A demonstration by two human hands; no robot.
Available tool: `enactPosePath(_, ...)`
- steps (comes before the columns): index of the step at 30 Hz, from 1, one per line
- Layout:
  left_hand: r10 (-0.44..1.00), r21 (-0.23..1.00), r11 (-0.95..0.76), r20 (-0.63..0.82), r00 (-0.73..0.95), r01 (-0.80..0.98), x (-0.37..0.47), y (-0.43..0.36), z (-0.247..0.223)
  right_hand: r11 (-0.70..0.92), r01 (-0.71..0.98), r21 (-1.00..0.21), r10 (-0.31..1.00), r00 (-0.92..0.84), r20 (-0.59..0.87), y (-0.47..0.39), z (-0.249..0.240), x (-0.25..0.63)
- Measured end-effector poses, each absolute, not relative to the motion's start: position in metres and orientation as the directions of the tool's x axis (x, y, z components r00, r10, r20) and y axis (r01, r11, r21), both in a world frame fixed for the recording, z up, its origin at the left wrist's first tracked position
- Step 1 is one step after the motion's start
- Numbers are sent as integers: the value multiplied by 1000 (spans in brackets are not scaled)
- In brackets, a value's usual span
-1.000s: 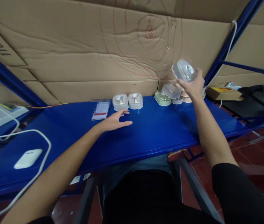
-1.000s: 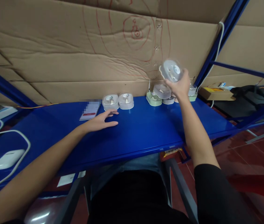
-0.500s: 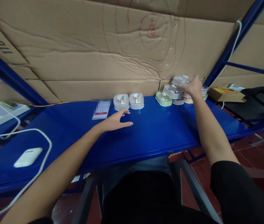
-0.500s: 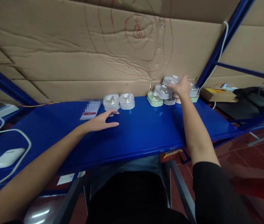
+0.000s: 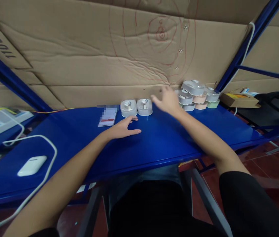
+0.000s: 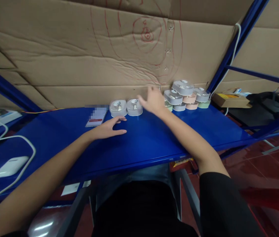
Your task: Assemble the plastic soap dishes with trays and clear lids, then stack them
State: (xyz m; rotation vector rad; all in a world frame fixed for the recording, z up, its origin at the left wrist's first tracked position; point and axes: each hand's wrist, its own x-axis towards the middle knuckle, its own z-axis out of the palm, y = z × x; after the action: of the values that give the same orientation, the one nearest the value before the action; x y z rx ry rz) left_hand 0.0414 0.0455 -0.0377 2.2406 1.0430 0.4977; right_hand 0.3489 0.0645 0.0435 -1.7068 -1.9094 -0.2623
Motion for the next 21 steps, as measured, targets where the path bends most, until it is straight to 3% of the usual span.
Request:
enactPosePath(2, 787, 661, -498, 73, 613, 561, 43, 44, -37, 96, 964, -248, 952, -16, 305, 73, 32, 305)
enactPosePath(4, 789, 656, -495, 66, 610, 569, 44, 42, -35, 22, 967, -254, 977, 34, 212, 85, 23, 277)
enactPosePath(15, 799, 634, -482, 34, 601, 605, 49, 36, -28, 17, 988, -155, 993, 1, 116, 74, 9, 290)
enactPosePath(18, 819, 640, -472, 64, 570, 607, 52, 36, -32, 145, 978, -151, 987, -133, 88, 57, 6, 325)
enactPosePath(21, 824, 639, -502, 148, 547, 583, 56, 35, -39, 522, 808, -273, 850, -520, 85, 46, 1, 364)
